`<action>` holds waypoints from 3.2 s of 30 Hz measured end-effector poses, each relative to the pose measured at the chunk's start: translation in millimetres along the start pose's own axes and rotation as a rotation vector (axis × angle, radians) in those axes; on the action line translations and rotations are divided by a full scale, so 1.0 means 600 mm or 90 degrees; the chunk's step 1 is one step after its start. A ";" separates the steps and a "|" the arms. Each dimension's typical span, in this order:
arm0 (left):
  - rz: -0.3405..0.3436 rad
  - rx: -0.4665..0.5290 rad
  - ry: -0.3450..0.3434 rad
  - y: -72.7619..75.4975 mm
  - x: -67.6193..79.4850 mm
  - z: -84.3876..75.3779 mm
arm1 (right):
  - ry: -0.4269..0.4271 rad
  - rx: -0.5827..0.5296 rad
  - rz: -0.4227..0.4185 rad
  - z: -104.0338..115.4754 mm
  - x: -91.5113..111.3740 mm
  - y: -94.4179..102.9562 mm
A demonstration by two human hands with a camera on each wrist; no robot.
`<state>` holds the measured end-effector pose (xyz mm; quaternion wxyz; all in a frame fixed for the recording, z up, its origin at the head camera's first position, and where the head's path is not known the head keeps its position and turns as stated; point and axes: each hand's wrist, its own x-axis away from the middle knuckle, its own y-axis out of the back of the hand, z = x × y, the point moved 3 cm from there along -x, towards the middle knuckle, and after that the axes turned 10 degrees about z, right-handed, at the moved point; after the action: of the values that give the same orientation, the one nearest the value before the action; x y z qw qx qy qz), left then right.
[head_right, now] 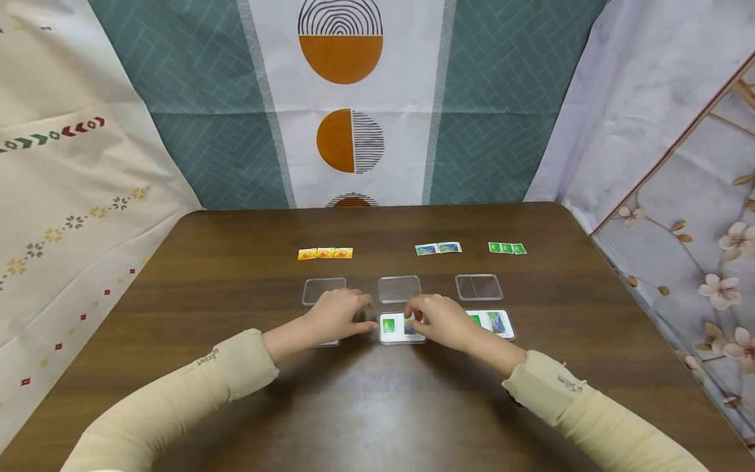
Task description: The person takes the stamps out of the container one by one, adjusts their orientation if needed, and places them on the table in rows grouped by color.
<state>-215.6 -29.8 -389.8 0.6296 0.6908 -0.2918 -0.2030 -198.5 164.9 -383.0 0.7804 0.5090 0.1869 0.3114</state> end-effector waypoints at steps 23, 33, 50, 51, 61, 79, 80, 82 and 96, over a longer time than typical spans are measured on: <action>0.098 -0.044 0.042 -0.032 -0.014 -0.027 | -0.020 0.073 -0.017 0.002 -0.027 -0.028; 0.117 -0.077 0.049 -0.034 -0.027 -0.025 | -0.062 0.071 -0.025 0.005 -0.036 -0.037; 0.119 -0.071 0.052 -0.040 -0.024 -0.031 | -0.111 0.007 -0.029 -0.001 -0.039 -0.049; 0.118 -0.070 0.052 -0.040 -0.023 -0.031 | -0.114 0.002 -0.029 -0.002 -0.040 -0.050; 0.103 -0.075 0.055 -0.037 -0.024 -0.028 | -0.147 -0.045 -0.034 -0.005 -0.052 -0.051; 0.080 -0.063 0.048 -0.034 -0.022 -0.030 | -0.170 -0.079 0.062 -0.009 -0.070 -0.042; 0.081 -0.062 0.049 -0.034 -0.022 -0.030 | -0.169 -0.081 0.067 -0.010 -0.071 -0.042; 0.082 -0.062 0.051 -0.034 -0.022 -0.030 | -0.168 -0.083 0.078 -0.010 -0.073 -0.041; 0.077 -0.046 0.058 -0.032 -0.020 -0.031 | -0.157 -0.091 0.093 -0.013 -0.077 -0.036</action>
<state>-209.8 -7.2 -407.8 0.6777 0.6574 -0.2966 -0.1435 -230.7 132.8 -407.2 0.8071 0.4987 0.0296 0.3148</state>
